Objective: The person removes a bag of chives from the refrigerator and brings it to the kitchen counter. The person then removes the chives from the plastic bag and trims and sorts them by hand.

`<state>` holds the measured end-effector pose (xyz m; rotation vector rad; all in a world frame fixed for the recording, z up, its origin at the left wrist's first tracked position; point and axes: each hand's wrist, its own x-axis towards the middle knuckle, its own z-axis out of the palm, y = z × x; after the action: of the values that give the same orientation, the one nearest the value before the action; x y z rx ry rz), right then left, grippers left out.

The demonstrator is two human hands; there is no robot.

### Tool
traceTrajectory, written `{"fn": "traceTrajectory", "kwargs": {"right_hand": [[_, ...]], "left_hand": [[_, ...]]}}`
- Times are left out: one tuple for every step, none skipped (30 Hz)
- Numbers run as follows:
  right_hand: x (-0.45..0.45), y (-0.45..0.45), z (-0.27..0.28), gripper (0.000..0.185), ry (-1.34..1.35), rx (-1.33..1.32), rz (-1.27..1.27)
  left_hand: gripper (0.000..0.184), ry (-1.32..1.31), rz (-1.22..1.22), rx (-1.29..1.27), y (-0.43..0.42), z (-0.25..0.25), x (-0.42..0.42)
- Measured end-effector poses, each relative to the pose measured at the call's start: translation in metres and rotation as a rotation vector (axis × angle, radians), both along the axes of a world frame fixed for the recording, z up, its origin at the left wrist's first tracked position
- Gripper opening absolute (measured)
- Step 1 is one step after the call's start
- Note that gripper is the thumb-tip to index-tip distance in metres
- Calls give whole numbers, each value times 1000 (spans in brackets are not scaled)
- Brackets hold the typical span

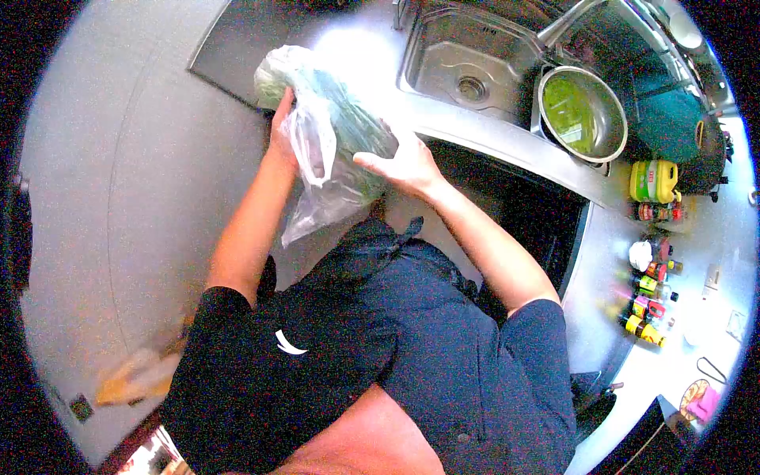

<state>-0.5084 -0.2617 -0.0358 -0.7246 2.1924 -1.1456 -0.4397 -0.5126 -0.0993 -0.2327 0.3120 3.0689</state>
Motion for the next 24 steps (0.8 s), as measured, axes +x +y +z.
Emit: {"fn": "traceTrajectory", "kwargs": {"right_hand": [[-7, -9, -6, 100, 11, -43, 6], [-16, -18, -10, 100, 16, -38, 15], [-25, -28, -13, 98, -66, -44, 21], [-35, -39, -17, 97, -150, -49, 29], [-43, -49, -22, 97, -150, -40, 40], [-50, -59, -26, 96, -119, 2, 14], [-54, -65, -30, 95, -92, 46, -16], [-56, -70, -36, 94, -70, 90, -49], [-54, -72, -33, 94, -75, 94, -46], [-52, -75, -29, 95, -76, 76, -37], [-52, -79, -28, 96, -76, 59, -26], [-51, -85, -23, 96, -94, -37, 14], [-51, -89, -18, 96, -98, -32, 19], [-51, -93, -13, 96, -8, 16, 61], [-50, -98, -6, 97, 82, 63, 105], [-50, -103, -2, 97, 80, 68, 117], [-48, -106, 1, 97, 162, 75, 170], [-47, -108, 1, 97, 242, 80, 224], [-46, -112, 0, 97, 242, 78, 236], [-43, -116, -2, 96, 248, 84, 278], [-40, -119, -4, 95, 254, 91, 318], [-39, -123, -10, 95, 256, 88, 326], [-36, -127, -15, 90, 362, 1, 399], [-34, -129, -19, 84, 462, -85, 470]], "left_hand": [[56, -120, 0, -22, -7, 8, -3], [60, -143, 57, -110, -15, 6, -11], [60, -141, 67, -104, -22, 9, -17], [59, -231, 71, -188, -28, 12, -25], [58, -322, 72, -269, -36, 15, -31], [59, -366, 64, -353, -46, 10, -35], [59, -372, 69, -344, -51, 3, -32], [61, -531, 55, -511, -56, -6, -29], [63, -685, 40, -684, -57, -7, -24], [63, -689, 42, -681, -61, -12, -18], [66, -733, 70, -768, -64, -22, -12], [69, -776, 96, -855, -65, -26, -4], [72, -819, 122, -941, -65, -30, 2], [78, -833, 154, -1049, -65, -34, 9], [78, -843, 155, -1039, -63, -37, 15], [74, -848, 290, -1291, -62, -38, 20], [70, -846, 427, -1543, -59, -40, 26], [60, -873, 506, -1666, -45, -7, 29], [60, -884, 514, -1662, -41, 5, 30], [53, -791, 532, -1678, -38, 13, 32], [45, -696, 547, -1694, -34, 21, 34], [39, -661, 566, -1747, -27, 31, 35], [39, -667, 574, -1748, -23, 35, 35], [38, -619, 453, -1734, -19, 37, 37]]}}
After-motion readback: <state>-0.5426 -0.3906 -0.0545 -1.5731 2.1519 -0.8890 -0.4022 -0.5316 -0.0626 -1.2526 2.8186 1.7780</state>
